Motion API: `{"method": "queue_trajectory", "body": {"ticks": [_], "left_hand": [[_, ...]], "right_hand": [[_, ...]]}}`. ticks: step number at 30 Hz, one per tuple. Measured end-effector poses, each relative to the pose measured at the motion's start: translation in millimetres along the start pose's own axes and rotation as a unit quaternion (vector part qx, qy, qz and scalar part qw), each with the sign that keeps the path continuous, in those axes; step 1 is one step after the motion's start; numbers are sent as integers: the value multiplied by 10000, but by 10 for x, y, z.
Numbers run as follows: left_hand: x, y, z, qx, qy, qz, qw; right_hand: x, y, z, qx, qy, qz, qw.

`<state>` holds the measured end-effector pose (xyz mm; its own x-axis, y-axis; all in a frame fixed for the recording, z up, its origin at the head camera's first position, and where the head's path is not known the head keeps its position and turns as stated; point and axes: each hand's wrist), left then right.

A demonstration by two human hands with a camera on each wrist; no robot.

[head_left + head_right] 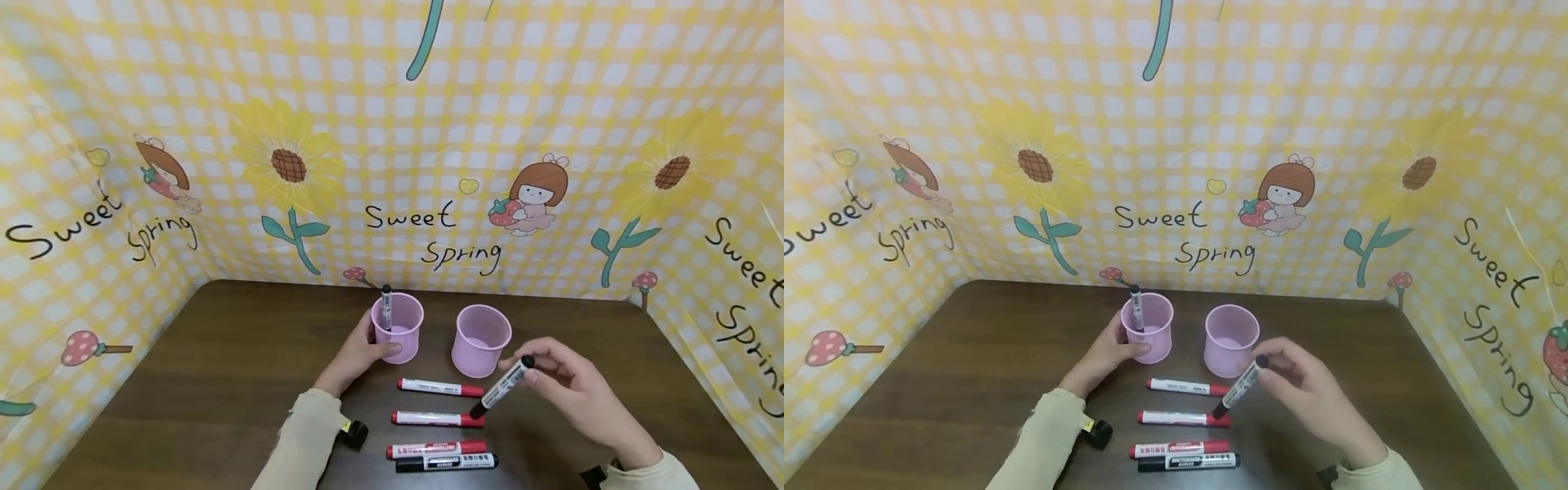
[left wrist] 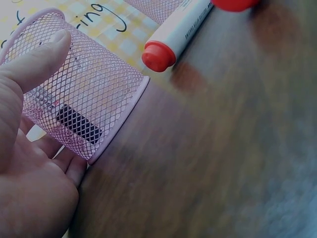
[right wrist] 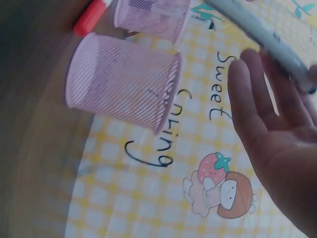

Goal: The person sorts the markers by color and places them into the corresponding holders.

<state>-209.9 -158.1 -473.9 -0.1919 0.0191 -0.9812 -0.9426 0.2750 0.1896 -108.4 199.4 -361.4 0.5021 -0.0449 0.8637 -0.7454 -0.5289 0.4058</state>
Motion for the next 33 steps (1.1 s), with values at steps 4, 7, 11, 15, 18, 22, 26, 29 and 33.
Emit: {"method": "queue_trajectory", "body": {"ticks": [4, 7, 11, 15, 18, 22, 26, 29, 33], "left_hand": [[-8, -3, 0, -2, 41, -39, 10000], [-13, -3, 6, 7, 33, 6, 10000], [-18, 12, 12, 41, 17, 99, 9999], [-5, 18, 7, 65, -13, 129, 9999], [7, 12, 3, 67, -66, 117, 9999], [3, 10, -3, -5, -29, 73, 10000], [-12, 7, -5, -47, 20, 12, 10000], [-19, 6, -5, 6, -23, -15, 10000], [-26, 0, -5, 55, -43, 15, 10000]], "right_hand": [[71, 110, 61, -536, -28, -78, 9985], [126, 225, 120, -941, -224, -40, 9953], [205, 434, 207, -1413, -528, -216, 9883], [267, 678, 294, -1734, -754, -154, 9818], [270, 875, 355, -1877, -794, 12, 9790], [211, 1155, 436, -1952, -710, -29, 9782], [139, 1395, 547, -1929, -822, 50, 9778], [84, 1527, 631, -1882, -1024, 303, 9763], [-5, 1647, 724, -1809, -1295, 620, 9730]]}}
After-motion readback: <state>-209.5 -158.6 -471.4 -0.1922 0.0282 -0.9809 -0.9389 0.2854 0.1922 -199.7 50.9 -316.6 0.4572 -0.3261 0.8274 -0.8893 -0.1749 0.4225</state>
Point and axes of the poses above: each hand's wrist, its own y-axis towards the middle knuckle, its own z-axis out of the palm, x = y × z, and after that the axes turned 2 degrees about z, right-handed
